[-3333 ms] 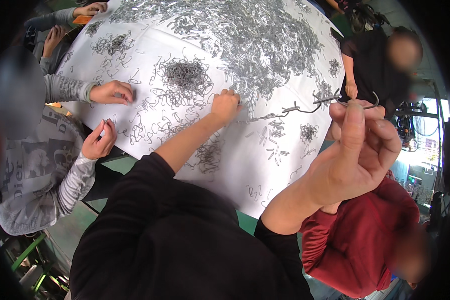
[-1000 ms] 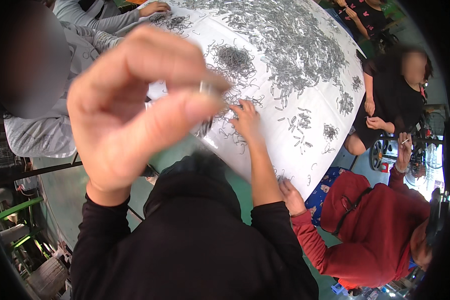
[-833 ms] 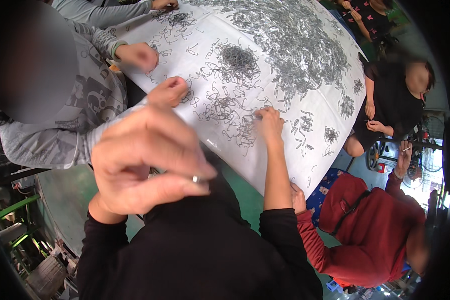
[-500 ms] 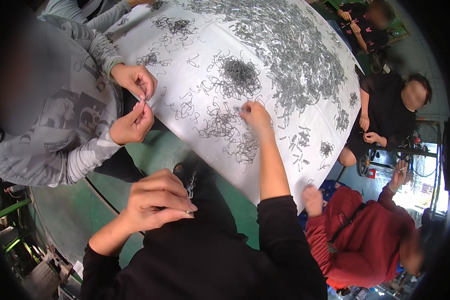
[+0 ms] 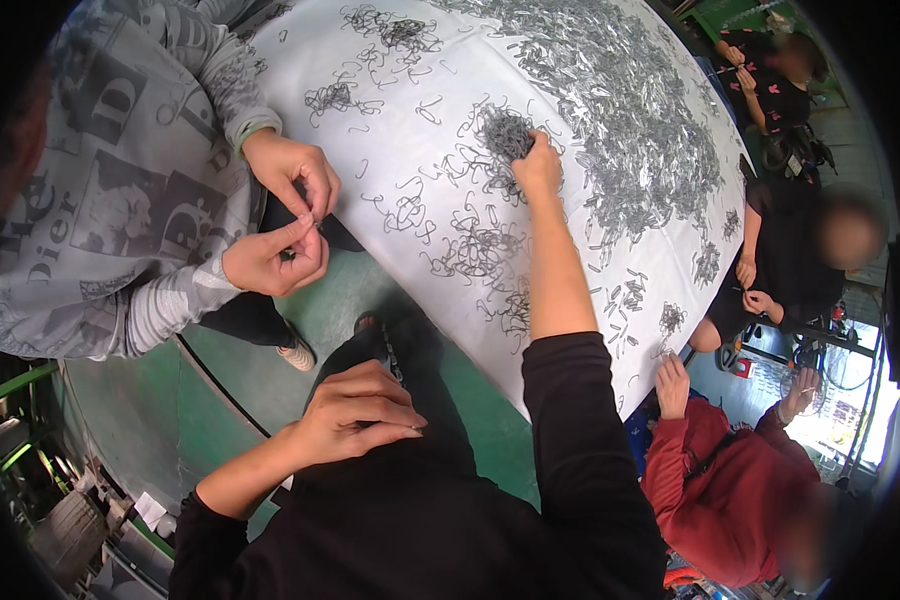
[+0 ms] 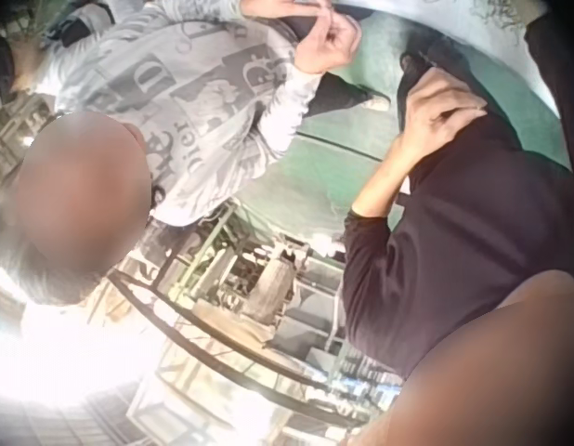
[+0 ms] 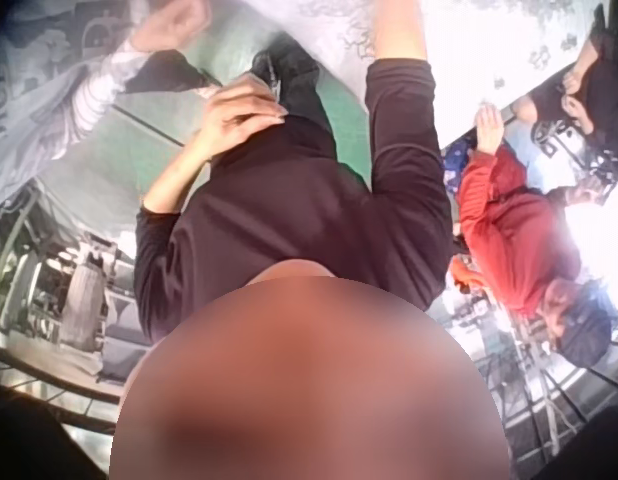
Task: The person repeatedly picks up small metal wire pieces from a large white sheet and links them together by hand. They occasionally reach up to hang the assembled chain on a nearby metal frame. Other people at the table perform the same task simultaneously.
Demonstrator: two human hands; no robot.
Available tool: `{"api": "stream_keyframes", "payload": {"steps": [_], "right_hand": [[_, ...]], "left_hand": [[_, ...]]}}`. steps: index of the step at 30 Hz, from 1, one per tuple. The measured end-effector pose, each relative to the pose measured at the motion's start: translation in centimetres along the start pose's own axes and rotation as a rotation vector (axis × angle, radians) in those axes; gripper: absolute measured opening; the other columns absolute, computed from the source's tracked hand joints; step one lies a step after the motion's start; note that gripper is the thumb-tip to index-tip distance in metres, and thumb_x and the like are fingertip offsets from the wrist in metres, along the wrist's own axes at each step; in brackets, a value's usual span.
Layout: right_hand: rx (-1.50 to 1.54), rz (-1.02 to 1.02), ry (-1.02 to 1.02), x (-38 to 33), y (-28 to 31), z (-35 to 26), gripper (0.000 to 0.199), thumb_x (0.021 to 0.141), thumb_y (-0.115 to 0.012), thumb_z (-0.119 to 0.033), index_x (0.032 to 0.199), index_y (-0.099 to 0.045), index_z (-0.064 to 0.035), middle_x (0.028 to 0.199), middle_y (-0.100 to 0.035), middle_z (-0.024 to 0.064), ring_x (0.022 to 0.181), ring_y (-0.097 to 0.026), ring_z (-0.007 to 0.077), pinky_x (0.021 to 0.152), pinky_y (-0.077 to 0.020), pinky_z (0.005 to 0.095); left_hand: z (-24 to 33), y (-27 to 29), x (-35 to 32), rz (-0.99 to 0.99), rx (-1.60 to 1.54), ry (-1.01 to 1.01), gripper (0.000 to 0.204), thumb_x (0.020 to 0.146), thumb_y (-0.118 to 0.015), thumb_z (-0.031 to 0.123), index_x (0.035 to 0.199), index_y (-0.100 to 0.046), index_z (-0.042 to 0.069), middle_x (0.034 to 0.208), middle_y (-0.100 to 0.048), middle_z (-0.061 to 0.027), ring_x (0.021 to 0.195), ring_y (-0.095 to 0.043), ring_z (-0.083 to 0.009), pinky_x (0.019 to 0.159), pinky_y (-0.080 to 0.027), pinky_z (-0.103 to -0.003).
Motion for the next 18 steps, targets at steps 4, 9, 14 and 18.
{"api": "stream_keyframes", "payload": {"steps": [4, 9, 14, 18], "right_hand": [[0.324, 0.042, 0.102, 1.3, 2.7, 0.8, 0.040, 0.077, -0.069, -0.010, 0.116, -0.061, -0.0104, 0.109, -0.061, 0.0107, 0.100, -0.062, 0.0283, 0.088, -0.0499, 0.0378], [0.031, 0.271, 0.393, -3.9, 3.7, -1.6, 0.034, 0.079, -0.061, 0.001, 0.110, -0.065, -0.0119, 0.110, -0.060, 0.0063, 0.107, -0.057, 0.0264, 0.088, -0.0484, 0.0369], [0.004, 0.021, 0.547, -12.1, -0.9, -1.9, 0.044, 0.077, -0.050, 0.006, 0.113, -0.066, -0.0150, 0.122, -0.059, 0.0052, 0.116, -0.053, 0.0259, 0.097, -0.0434, 0.0407], [-0.177, 0.029, 0.479, -15.3, -0.3, 0.7, 0.051, 0.072, -0.059, 0.007, 0.114, -0.067, -0.0206, 0.126, -0.058, 0.0027, 0.124, -0.048, 0.0232, 0.106, -0.0328, 0.0484]], "left_hand": [[-0.9, -0.1, -0.7, 0.033, -0.006, 0.025, 0.018, 0.073, -0.081, 0.009, 0.090, -0.074, 0.007, 0.083, -0.063, -0.0039, 0.077, -0.060, -0.0191, 0.067, -0.049, -0.032], [-1.6, -0.3, -0.8, 0.049, 0.001, 0.019, 0.018, 0.073, -0.080, 0.007, 0.090, -0.073, 0.007, 0.084, -0.063, -0.0042, 0.078, -0.060, -0.0199, 0.067, -0.049, -0.032], [-2.4, -0.8, -0.6, 0.038, -0.010, 0.025, 0.019, 0.073, -0.080, 0.006, 0.090, -0.073, 0.007, 0.085, -0.063, -0.0045, 0.078, -0.060, -0.0200, 0.066, -0.049, -0.032], [-2.9, -1.1, -0.5, 0.021, -0.013, 0.019, 0.019, 0.073, -0.080, 0.006, 0.090, -0.073, 0.007, 0.085, -0.064, -0.0043, 0.077, -0.060, -0.0198, 0.066, -0.049, -0.032]]}}
Point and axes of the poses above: each hand's wrist, its own x-axis towards the middle knuckle, its own y-axis out of the back of the hand, z = x × y, the point moved 10 cm from there along x, towards the middle knuckle
